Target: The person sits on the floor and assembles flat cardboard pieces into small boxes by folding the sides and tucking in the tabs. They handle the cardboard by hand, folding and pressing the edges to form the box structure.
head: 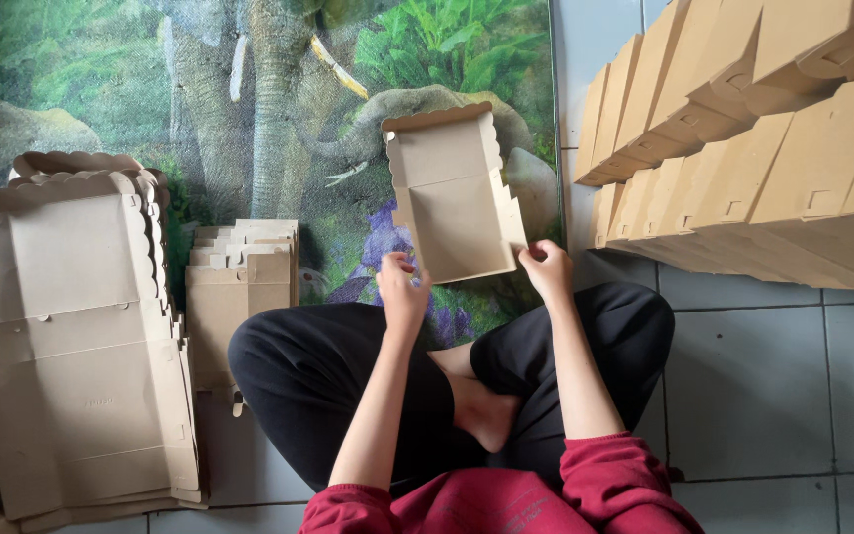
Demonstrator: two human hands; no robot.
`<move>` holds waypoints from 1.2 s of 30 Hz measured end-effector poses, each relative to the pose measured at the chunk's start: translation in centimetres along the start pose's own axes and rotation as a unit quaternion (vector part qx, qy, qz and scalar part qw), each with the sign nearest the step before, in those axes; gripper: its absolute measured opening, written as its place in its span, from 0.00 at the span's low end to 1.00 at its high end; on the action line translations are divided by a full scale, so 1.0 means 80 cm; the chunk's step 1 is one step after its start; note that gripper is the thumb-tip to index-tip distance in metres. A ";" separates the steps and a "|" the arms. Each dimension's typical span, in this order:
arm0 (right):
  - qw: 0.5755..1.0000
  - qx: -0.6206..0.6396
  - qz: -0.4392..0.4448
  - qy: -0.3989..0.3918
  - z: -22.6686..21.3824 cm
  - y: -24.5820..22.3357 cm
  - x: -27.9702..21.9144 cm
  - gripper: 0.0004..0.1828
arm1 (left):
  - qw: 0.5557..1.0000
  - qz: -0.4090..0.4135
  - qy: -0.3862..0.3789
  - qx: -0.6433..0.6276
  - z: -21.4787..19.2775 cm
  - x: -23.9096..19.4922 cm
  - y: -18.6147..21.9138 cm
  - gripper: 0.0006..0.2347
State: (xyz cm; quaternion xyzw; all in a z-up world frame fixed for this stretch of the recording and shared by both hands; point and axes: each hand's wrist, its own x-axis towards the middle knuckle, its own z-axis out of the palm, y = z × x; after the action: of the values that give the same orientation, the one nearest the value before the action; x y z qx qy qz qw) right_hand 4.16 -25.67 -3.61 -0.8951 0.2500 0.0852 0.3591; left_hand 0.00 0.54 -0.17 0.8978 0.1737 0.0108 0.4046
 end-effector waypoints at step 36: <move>0.950 0.233 0.086 -0.188 0.068 0.007 -0.022 0.14 | 0.982 0.135 -0.040 0.123 0.064 -0.045 0.074 0.08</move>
State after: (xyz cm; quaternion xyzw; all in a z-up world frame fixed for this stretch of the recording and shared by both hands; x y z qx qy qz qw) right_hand 2.48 -21.58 -7.32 -0.7296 0.2665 0.2223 0.5892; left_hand -0.73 -7.92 1.19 0.9554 0.0345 0.0075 0.2931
